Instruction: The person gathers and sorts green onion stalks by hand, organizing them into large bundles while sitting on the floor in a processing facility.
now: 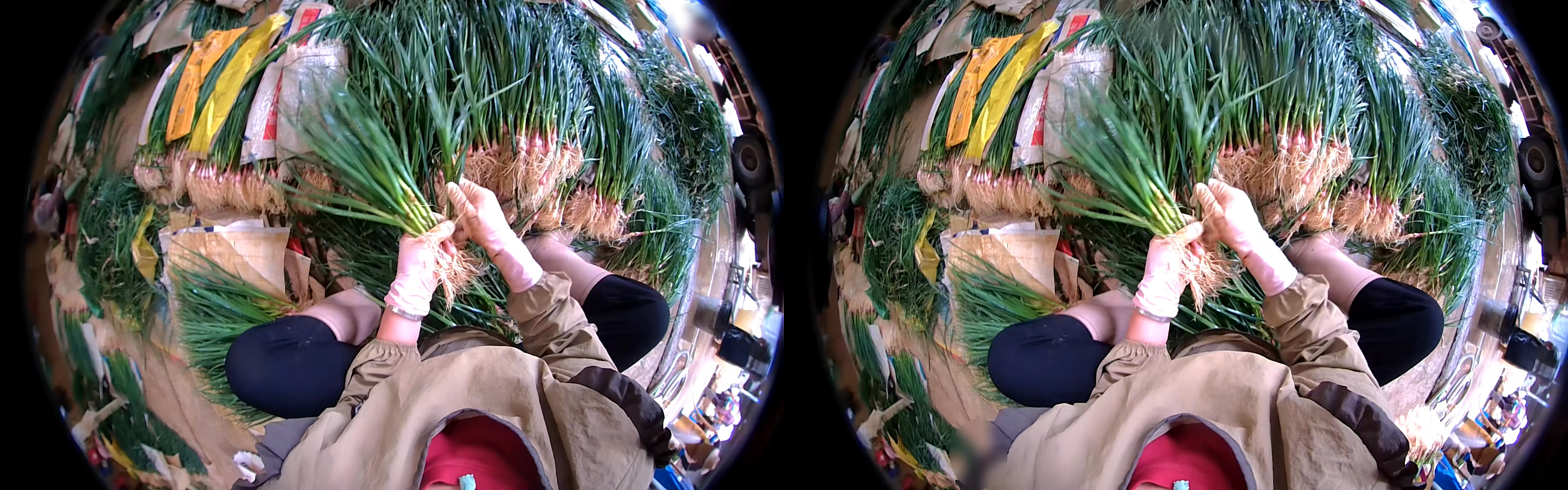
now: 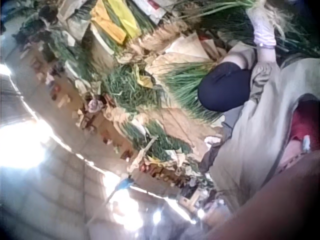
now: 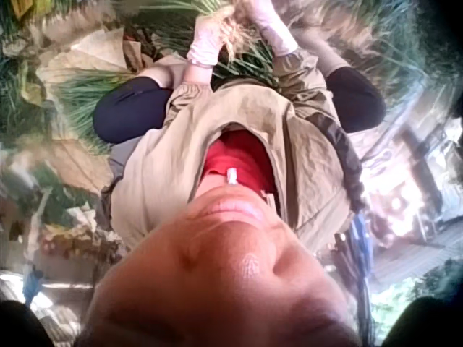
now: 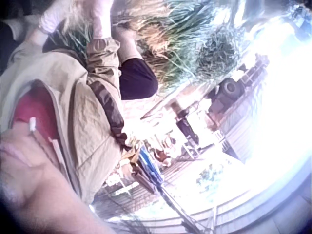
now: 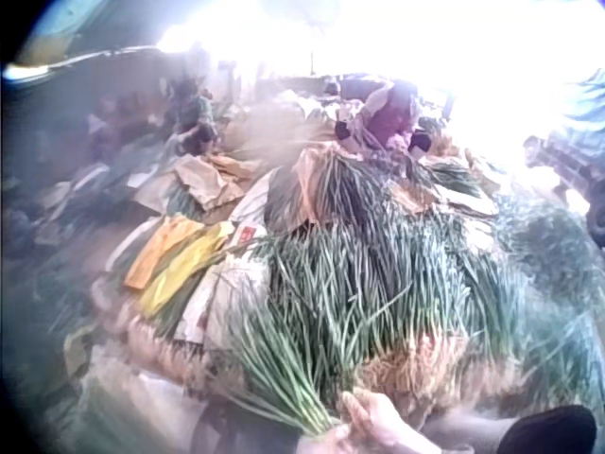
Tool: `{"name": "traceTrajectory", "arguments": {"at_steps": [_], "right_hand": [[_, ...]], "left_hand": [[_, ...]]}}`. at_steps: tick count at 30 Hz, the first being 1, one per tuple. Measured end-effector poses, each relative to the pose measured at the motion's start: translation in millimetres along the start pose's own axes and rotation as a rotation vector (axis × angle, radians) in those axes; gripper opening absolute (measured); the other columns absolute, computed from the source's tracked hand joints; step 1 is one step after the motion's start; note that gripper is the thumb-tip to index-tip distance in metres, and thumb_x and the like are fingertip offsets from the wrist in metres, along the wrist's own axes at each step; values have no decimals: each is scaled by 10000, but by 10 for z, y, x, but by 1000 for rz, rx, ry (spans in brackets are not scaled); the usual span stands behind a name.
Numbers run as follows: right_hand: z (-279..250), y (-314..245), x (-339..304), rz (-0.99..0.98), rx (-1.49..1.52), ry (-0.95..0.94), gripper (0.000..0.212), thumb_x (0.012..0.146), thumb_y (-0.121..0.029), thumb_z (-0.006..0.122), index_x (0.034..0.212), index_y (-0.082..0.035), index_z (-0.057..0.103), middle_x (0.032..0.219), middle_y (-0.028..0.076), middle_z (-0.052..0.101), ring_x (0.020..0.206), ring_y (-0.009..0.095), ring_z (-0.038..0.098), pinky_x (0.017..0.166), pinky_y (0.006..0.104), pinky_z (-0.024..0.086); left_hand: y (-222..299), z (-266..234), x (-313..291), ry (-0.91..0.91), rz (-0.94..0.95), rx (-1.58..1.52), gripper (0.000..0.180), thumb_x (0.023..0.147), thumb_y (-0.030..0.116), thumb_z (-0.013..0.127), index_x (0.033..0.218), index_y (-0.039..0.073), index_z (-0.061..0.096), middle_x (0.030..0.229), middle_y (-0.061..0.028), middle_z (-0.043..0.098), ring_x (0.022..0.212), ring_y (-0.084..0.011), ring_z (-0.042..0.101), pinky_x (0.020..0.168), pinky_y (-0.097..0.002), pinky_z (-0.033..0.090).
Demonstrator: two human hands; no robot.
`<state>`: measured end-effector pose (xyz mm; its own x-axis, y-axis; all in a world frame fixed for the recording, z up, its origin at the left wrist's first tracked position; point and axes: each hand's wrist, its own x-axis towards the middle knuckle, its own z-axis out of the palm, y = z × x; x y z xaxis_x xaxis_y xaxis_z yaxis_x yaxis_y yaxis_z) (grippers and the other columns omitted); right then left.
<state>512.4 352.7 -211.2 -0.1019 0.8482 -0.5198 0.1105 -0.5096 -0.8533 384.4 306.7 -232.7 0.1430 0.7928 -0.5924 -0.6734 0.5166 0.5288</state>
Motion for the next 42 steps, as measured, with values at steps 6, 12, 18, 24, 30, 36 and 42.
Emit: {"name": "traceTrajectory", "arguments": {"at_steps": [6,12,18,24,30,36,42], "right_hand": [[35,249,169,-49,385,-33,298,925,-312,483,944,-44,612,736,-37,568,607,74,489,579,192,397],[11,95,271,111,553,-61,379,923,-366,465,1051,-31,586,813,-16,552,544,45,389,503,199,363],[-80,113,337,32,847,-435,244,908,-325,514,848,-95,569,753,-23,549,544,49,400,519,205,358],[71,249,413,-452,-23,163,238,912,-267,519,963,-43,584,737,-26,561,649,77,446,593,257,399],[-494,652,532,-39,-831,555,388,911,-389,429,935,-49,613,770,130,643,684,262,626,653,356,491],[-469,681,113,118,-1255,-401,651,858,-614,391,941,-5,606,790,130,632,733,253,610,712,368,475],[82,-5,178,-416,-509,222,311,878,-292,580,950,11,581,690,44,565,611,149,528,583,278,448]], "left_hand": [[-22,-53,-43,-143,-140,-230,69,773,2,581,833,-31,573,659,-113,579,566,-190,558,627,-322,507],[-2,5,-54,-213,-78,-192,85,786,23,579,856,-25,570,723,-136,607,615,-194,553,637,-316,495],[40,39,-159,-296,-137,-154,147,822,118,579,902,-6,573,783,-102,606,690,-188,560,647,-304,491],[18,-25,-43,-161,-78,-134,159,816,75,584,937,-25,560,715,-117,600,591,-211,572,564,-300,493],[142,207,-239,-74,-14,59,142,780,8,595,912,-38,571,651,-123,598,488,-177,543,490,-279,472],[-66,15,-125,93,54,75,154,744,-38,618,892,-22,581,653,-107,599,436,-140,521,408,-240,428],[29,211,-193,197,-1,234,88,755,2,640,839,-10,617,575,-62,587,395,-106,480,368,-220,373]]}}
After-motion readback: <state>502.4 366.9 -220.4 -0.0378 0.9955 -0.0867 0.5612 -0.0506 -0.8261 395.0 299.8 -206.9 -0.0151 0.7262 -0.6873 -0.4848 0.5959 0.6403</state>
